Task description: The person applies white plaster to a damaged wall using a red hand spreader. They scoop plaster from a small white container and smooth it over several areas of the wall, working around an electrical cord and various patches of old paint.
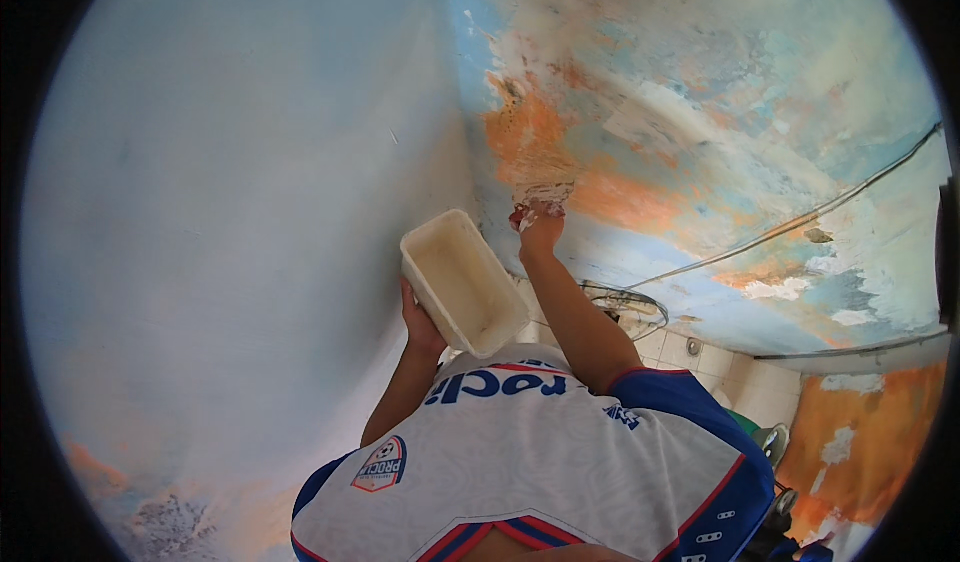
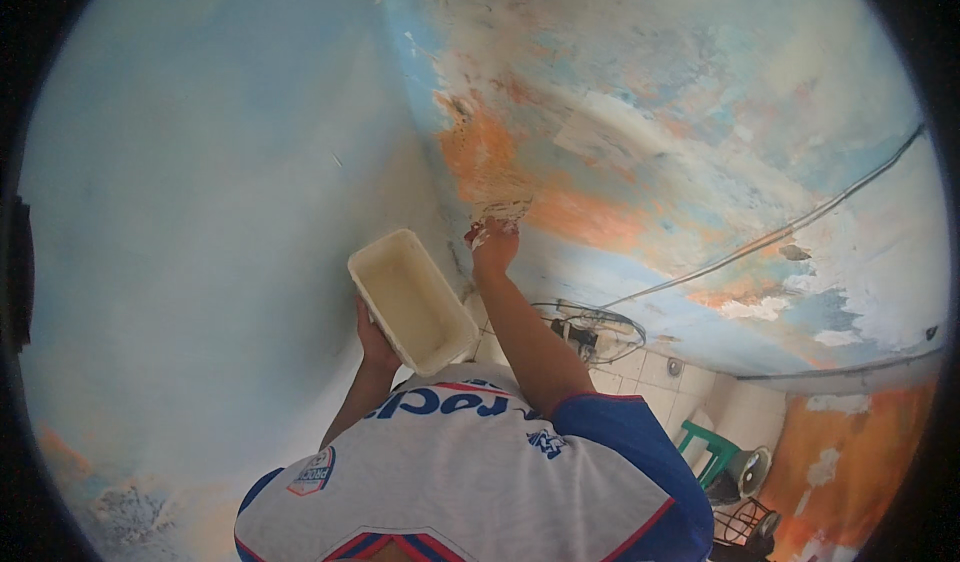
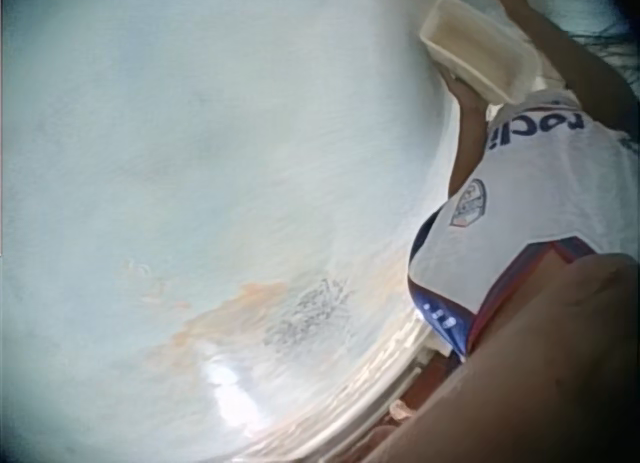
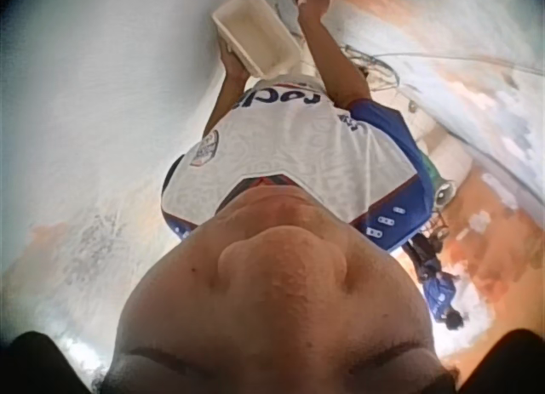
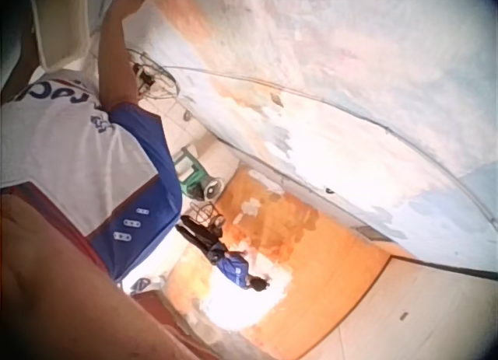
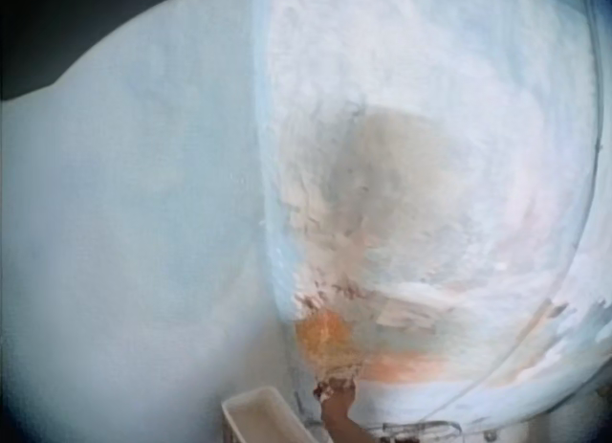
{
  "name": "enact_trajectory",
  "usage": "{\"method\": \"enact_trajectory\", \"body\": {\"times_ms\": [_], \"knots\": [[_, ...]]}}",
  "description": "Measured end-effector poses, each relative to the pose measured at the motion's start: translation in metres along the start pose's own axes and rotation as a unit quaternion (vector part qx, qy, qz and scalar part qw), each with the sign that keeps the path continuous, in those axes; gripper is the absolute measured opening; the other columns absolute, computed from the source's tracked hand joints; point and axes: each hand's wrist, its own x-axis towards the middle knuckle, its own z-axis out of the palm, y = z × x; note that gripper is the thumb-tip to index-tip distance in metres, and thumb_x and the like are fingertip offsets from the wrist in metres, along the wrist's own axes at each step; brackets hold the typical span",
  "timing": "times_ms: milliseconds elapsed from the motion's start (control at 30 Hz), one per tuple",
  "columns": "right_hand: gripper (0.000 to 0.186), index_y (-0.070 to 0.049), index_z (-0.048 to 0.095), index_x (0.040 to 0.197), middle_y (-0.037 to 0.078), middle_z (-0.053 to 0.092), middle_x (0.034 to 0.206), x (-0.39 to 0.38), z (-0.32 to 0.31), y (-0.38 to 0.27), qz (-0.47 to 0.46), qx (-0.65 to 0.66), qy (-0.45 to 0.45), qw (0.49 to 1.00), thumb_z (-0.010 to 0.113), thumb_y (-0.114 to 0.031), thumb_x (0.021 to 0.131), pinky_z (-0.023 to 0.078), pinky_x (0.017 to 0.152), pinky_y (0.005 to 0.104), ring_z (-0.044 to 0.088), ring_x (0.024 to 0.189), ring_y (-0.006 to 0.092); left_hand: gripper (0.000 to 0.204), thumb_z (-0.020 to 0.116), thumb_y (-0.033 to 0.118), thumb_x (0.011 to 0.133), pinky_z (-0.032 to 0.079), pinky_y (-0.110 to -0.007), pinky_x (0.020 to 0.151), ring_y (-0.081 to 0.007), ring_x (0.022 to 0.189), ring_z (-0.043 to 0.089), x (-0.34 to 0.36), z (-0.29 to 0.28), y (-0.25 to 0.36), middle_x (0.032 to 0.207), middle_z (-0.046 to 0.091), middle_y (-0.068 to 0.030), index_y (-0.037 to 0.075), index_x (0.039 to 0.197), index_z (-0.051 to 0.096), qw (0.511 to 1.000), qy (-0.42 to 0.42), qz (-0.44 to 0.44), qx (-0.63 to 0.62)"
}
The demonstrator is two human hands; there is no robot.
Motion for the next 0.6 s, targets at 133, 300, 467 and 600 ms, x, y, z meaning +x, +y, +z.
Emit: {"method": "enact_trajectory", "body": {"times_ms": [133,300,467,600], "knots": [[0.016,-0.004,0.060,0.105,0.006,0.066,0.086,0.020,0.044,-0.051,-0.361,-0.200,-0.099,0.905,0.065,-0.018,0.097,0.048,0.054,0.0365,0.066,0.076,0.0216,0.079,0.027,0.070,0.100,0.039,-0.048,0.114,-0.0327,0.138,0.046,-0.001,-0.009,0.001,0.153,0.044,-0.0113,0.014,0.155,0.036,1.000,-0.007,-0.013,-0.002],[0.020,-0.003,0.061,0.096,0.005,0.065,0.080,0.015,0.105,-0.162,-0.162,0.003,-0.084,0.983,0.064,-0.022,0.098,0.048,0.058,0.0327,0.062,0.071,0.0151,0.081,0.029,0.072,0.099,0.039,-0.048,0.114,-0.0327,0.138,0.046,-0.007,-0.005,0.002,0.153,0.045,-0.0113,0.014,0.155,0.036,1.000,-0.014,-0.020,-0.016],[0.012,-0.004,0.059,0.097,0.008,0.063,0.080,0.008,-0.021,-0.005,0.066,0.134,0.002,0.989,0.064,-0.015,0.097,0.048,0.054,0.0335,0.060,0.067,0.0162,0.078,0.028,0.069,0.100,0.040,-0.049,0.114,-0.0328,0.137,0.048,-0.007,0.009,0.003,0.152,0.046,-0.0117,0.014,0.154,0.038,1.000,-0.001,-0.013,0.007],[0.010,-0.005,0.058,0.096,0.010,0.064,0.085,0.002,-0.009,-0.020,0.051,0.078,-0.060,0.994,0.064,-0.013,0.096,0.048,0.051,0.0324,0.060,0.065,0.0159,0.076,0.030,0.067,0.101,0.041,-0.049,0.113,-0.0324,0.136,0.048,-0.001,0.007,0.004,0.152,0.047,-0.0117,0.014,0.154,0.038,1.000,0.005,-0.010,-0.005]]}}
